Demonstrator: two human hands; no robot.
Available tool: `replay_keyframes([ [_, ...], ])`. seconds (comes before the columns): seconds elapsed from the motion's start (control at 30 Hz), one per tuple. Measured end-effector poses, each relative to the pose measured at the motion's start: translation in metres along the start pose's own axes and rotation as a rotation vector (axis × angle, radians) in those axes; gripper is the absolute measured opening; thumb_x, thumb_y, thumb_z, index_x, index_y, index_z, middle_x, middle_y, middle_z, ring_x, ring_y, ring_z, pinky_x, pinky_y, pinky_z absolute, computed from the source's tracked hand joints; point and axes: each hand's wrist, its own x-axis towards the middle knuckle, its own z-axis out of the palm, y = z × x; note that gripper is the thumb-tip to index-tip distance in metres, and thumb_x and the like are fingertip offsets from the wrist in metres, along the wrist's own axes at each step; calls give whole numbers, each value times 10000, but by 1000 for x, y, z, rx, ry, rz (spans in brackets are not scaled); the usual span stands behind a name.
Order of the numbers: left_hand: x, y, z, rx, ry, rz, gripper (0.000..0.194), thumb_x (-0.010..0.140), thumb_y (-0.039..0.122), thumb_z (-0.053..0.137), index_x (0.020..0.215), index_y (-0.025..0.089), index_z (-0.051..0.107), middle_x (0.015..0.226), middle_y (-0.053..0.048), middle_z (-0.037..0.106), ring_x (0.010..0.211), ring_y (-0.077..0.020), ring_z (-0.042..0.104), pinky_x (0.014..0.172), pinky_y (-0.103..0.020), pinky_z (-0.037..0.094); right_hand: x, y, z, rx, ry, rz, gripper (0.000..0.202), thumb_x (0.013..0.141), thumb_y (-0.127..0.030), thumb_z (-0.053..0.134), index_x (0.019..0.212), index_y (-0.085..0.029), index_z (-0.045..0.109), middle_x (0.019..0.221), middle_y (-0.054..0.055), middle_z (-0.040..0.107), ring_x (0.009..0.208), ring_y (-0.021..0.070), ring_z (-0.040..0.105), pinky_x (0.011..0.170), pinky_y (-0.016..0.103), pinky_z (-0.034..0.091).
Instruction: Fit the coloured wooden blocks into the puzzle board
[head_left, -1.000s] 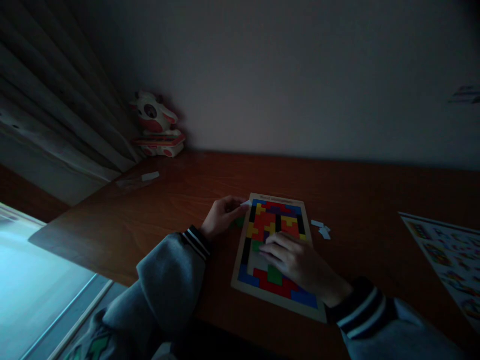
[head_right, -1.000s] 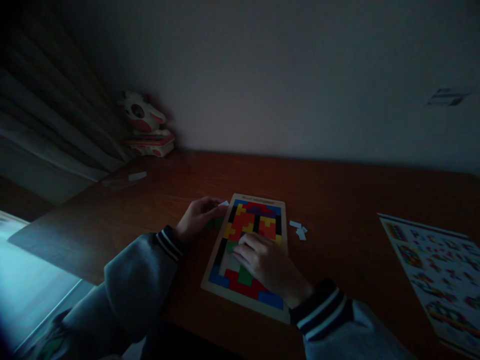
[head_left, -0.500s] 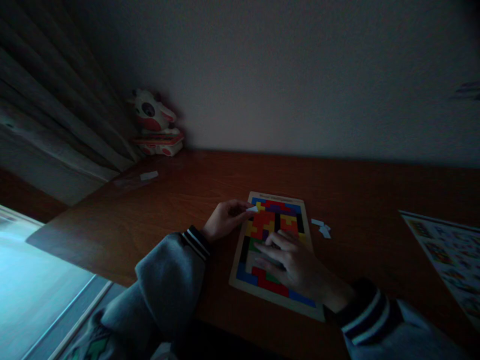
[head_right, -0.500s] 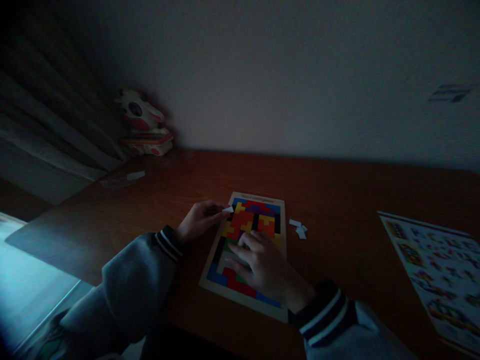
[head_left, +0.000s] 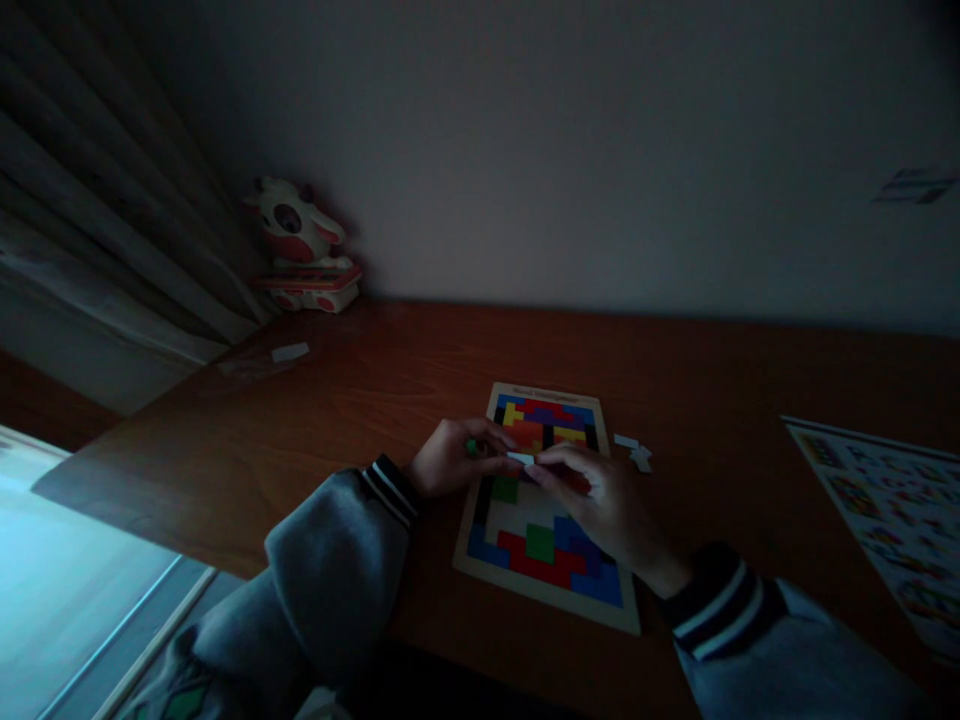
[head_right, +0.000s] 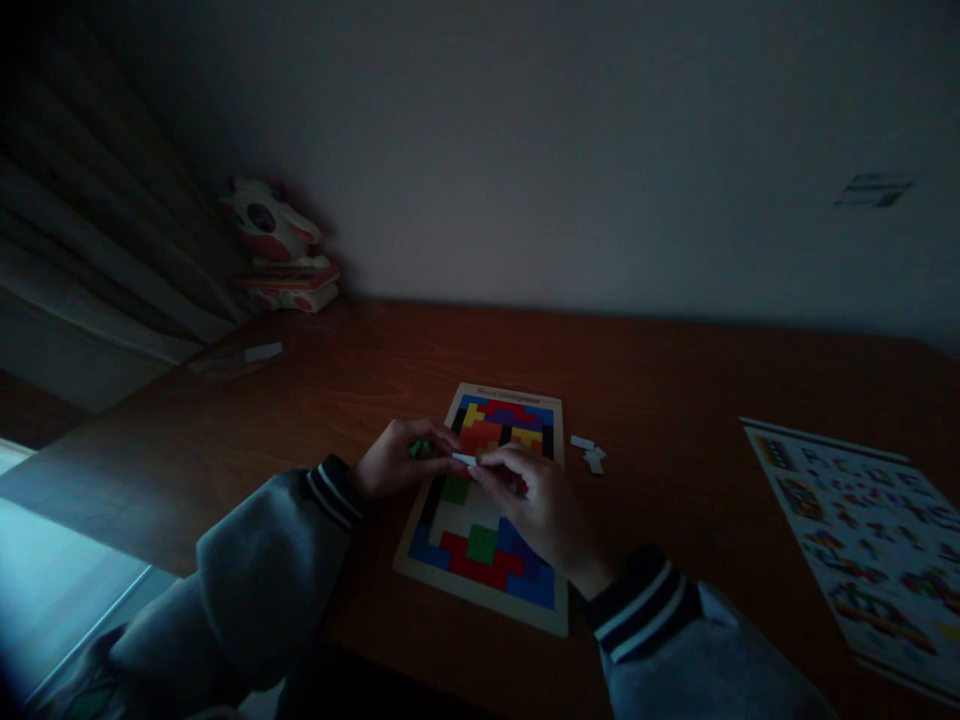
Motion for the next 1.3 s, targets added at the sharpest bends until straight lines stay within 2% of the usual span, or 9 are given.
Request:
replay_keyframes([
  [0.1, 0, -3, -20, 169, -44, 149, 334, 777, 386, 780, 1010, 159, 704, 946, -66, 757, 847, -169, 706, 753, -282, 544, 0, 8, -6, 24, 83, 83, 188, 921, -422, 592, 941, -250, 666, 899, 32, 716, 851, 201, 672, 763, 326, 521],
  [0.23, -4, -13, -62, 499, -119, 284, 399, 785, 421, 765, 1113, 202, 708, 1123, -83, 730, 1028, -221, 673, 924, -366, 518, 1, 23, -18, 81, 218, 232, 268, 893, -490, 595, 953, -233, 640, 872, 50, 694, 791, 207, 648, 677, 322, 505],
  [0.3, -8, -19, -77, 606, -205, 242, 521, 746, 470, 785, 1199, 237, 675, 1171, -74, 717, 1076, -242, 658, 969, -402, 498, 2, 27, -23, 123, 267, 271, 284, 877, -506, 596, 929, -228, 626, 842, 48, 675, 756, 201, 630, 650, 314, 496],
  [0.4, -12, -23, -84, 638, -217, 154, 536, 736, 484, 789, 1203, 244, 678, 1136, -68, 723, 1037, -232, 670, 926, -376, 523, 5, 30, -28, 182, 310, 289, 270, 873, -496, 573, 877, -227, 603, 793, 33, 646, 726, 189, 610, 647, 305, 489],
  [0.6, -11, -25, -75, 617, -196, 138, 299, 864, 391, 688, 1127, 253, 724, 1090, -52, 740, 983, -195, 692, 891, -334, 543, 7, 41, -30, 150, 232, 346, 247, 879, -450, 514, 825, -221, 590, 750, 20, 616, 717, 189, 597, 705, 336, 473],
  [0.83, -11, -25, -72, 568, -69, 192, 295, 861, 367, 687, 1118, 222, 711, 1124, -51, 739, 1006, -191, 705, 927, -328, 556, 11, 43, -33, 138, 212, 393, 229, 863, -431, 516, 796, -220, 574, 745, 26, 634, 702, 190, 605, 684, 336, 471],
  [0.97, -5, -8, -41, 499, 25, 345, 270, 885, 326, 672, 1113, 185, 702, 1084, -72, 749, 980, -185, 712, 911, -323, 564, 12, 42, -33, 136, 229, 395, 243, 855, -448, 507, 792, -221, 569, 729, 23, 624, 685, 189, 598, 660, 331, 465],
  [1.13, 2, 11, 9, 460, -195, 470, 257, 905, 331, 651, 1107, 181, 703, 1032, -77, 758, 926, -186, 701, 850, -334, 573, 12, 42, -32, 121, 241, 377, 255, 859, -462, 511, 813, -222, 585, 725, 15, 631, 695, 192, 601, 663, 329, 461],
  [1.3, 2, 8, 21, 478, -235, 584, 268, 892, 321, 673, 1091, 143, 701, 1013, -75, 763, 934, -204, 681, 860, -348, 558, 11, 42, -33, 92, 240, 373, 244, 863, -450, 533, 812, -222, 604, 728, 10, 639, 673, 190, 588, 652, 329, 445],
])
